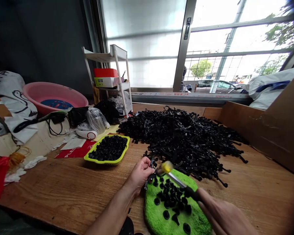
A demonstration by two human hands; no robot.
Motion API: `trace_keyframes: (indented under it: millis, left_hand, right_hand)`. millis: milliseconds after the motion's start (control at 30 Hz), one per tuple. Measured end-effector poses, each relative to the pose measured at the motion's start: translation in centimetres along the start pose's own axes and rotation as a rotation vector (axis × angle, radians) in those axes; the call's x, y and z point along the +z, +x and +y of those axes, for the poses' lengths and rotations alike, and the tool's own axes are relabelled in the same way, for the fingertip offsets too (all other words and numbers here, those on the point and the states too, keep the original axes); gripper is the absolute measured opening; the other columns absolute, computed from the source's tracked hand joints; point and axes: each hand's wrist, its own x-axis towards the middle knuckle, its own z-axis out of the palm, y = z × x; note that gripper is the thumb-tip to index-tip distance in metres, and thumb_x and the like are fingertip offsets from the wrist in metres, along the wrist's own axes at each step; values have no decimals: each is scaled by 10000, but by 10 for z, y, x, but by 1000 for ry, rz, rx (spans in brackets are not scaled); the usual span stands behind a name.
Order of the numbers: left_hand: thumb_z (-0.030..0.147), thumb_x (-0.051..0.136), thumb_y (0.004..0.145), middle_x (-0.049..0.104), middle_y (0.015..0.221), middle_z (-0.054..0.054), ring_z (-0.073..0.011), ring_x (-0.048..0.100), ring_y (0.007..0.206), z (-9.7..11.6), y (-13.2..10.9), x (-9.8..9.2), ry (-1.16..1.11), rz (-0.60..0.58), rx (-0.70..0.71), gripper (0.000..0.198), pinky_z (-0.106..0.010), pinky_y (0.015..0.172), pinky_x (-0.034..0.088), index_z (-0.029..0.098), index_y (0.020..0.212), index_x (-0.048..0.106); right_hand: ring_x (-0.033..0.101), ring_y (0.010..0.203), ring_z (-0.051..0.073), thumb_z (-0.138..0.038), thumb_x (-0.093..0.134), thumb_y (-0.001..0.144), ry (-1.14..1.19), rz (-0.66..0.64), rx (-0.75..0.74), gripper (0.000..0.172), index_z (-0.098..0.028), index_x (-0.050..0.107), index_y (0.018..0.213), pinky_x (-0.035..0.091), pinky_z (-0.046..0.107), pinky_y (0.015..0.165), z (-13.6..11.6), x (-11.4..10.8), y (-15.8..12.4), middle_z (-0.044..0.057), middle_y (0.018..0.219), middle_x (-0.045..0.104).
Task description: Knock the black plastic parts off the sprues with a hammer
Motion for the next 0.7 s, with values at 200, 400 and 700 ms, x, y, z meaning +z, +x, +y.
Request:
trace_keyframes:
  millis: [200, 400, 700]
  left_hand:
    - [174, 609, 615, 445, 504, 92, -43, 360, 404, 1, -1, 1, 38, -1, 22, 226, -151, 392, 257, 200, 652, 388]
    - [138, 581, 611, 425, 486, 98, -41, 352, 403, -1, 0, 1, 75, 18, 39, 204, -148, 392, 244, 198, 645, 389]
    - [135, 584, 577, 418, 452, 105, -44, 334, 371, 0, -1, 1, 70, 48, -10, 209, -157, 376, 243, 200, 632, 394]
  right_hand:
    - [641, 603, 235, -331, 255, 940, -40, -125, -22, 286, -230, 513, 1013, 485, 294, 484, -3, -5, 2, 34, 677, 646]
    - [635, 549, 215, -362, 258, 940, -38, 7, -40, 318, -243, 552, 960, 424, 256, 386, -2, -5, 4, 28, 658, 658]
    - [650, 600, 224, -382, 212, 950, -38, -116, -9, 396, -226, 575, 951, 495, 283, 454, 5, -1, 0, 47, 712, 678]
